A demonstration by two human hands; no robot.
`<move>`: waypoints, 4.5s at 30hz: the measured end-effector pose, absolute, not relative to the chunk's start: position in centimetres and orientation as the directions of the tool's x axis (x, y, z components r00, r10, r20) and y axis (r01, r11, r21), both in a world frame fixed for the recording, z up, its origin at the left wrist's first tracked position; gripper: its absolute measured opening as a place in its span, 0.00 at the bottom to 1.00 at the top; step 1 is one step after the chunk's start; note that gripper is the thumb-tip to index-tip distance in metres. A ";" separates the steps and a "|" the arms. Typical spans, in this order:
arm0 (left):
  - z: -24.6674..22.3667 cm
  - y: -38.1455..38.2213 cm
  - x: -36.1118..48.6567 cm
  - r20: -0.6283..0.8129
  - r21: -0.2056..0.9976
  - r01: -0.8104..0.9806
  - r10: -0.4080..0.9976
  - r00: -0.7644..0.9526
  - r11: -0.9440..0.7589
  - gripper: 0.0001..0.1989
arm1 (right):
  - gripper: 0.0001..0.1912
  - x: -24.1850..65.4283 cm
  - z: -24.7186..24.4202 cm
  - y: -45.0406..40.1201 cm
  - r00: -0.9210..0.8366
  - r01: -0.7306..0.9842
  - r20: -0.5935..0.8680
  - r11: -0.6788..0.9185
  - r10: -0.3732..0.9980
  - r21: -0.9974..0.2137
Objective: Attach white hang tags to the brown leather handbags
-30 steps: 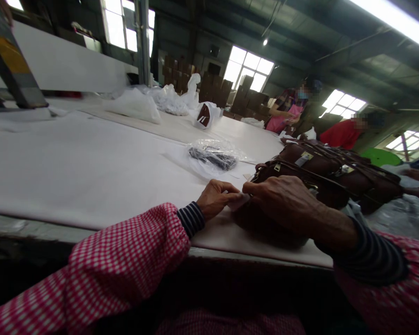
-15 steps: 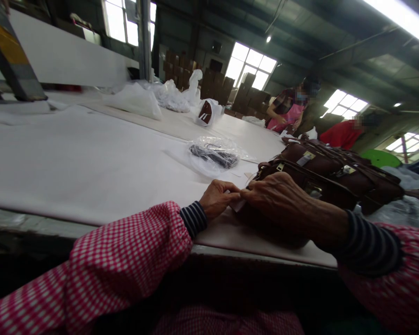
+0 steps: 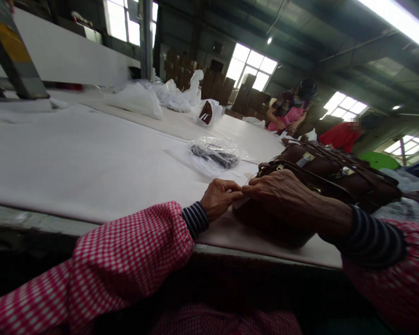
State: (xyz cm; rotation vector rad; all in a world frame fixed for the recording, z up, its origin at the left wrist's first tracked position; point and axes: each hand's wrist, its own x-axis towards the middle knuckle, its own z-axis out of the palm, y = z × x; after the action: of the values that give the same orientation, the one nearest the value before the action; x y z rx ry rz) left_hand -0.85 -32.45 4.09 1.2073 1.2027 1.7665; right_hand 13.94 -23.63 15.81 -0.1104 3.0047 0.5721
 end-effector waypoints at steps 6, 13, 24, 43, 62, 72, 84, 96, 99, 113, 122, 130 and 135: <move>5.5 -33.3 -0.9 0.072 0.971 -0.202 0.963 -0.259 -0.127 0.09 | 0.09 13.2 16.7 -24.7 -0.983 0.023 -0.166 0.959 0.073 0.284; 5.7 -33.7 -1.5 0.037 0.982 -0.174 0.981 -0.189 -0.070 0.15 | 0.09 13.7 15.8 -24.6 -0.997 0.015 -0.064 0.966 0.033 0.259; 5.5 -33.0 -1.6 0.091 0.955 -0.243 0.950 -0.298 -0.167 0.07 | 0.10 14.8 14.0 -22.2 -0.991 -0.120 0.022 0.962 -0.130 0.244; 5.9 -33.9 -0.1 0.233 0.947 -0.120 0.896 -0.378 -0.297 0.08 | 0.08 14.5 14.3 -24.4 -0.988 0.022 0.154 0.954 -0.025 0.300; 5.7 -33.9 -0.1 0.247 0.960 -0.035 0.902 -0.354 -0.277 0.10 | 0.10 15.6 11.5 -24.6 -0.866 0.049 0.426 0.804 -0.261 0.593; 5.3 -34.6 0.0 0.365 0.909 0.321 0.879 -0.307 -0.266 0.09 | 0.13 15.0 12.5 -24.5 -0.897 0.096 0.418 0.858 -0.146 0.505; 4.9 -34.6 0.0 0.552 0.714 0.621 0.806 -0.214 -0.324 0.06 | 0.06 15.3 12.7 -24.8 -0.903 0.119 0.415 0.866 -0.108 0.486; 4.6 -34.3 -0.2 0.578 0.682 0.671 0.776 -0.252 -0.291 0.05 | 0.05 14.8 12.5 -24.2 -0.921 0.121 0.380 0.864 -0.086 0.489; 4.4 -34.3 -0.3 0.617 0.589 0.764 0.758 -0.212 -0.266 0.06 | 0.06 14.6 12.8 -24.4 -0.942 0.114 0.328 0.859 -0.066 0.500; 4.1 -34.3 -0.2 0.707 0.557 0.744 0.680 -0.194 -0.368 0.10 | 0.06 14.4 13.0 -24.5 -0.934 0.105 0.348 0.866 -0.083 0.489; 4.5 -34.3 0.1 0.656 0.635 0.705 0.701 -0.278 -0.315 0.11 | 0.09 14.2 13.2 -25.0 -0.939 0.113 0.341 0.902 -0.040 0.416; 3.9 -34.3 -0.6 0.617 0.677 0.662 0.737 -0.275 -0.320 0.09 | 0.08 14.7 12.2 -24.5 -0.900 0.058 0.415 0.910 -0.129 0.410; 3.9 -34.4 -1.0 0.685 0.561 0.739 0.711 -0.162 -0.372 0.08 | 0.06 14.9 11.9 -24.3 -0.884 0.041 0.436 0.903 -0.166 0.427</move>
State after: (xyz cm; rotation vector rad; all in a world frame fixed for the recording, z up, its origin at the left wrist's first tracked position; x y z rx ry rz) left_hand -1.04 -34.38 3.92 2.0512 1.7758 1.6384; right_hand 14.94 -24.30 11.91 -0.1224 3.5283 0.8112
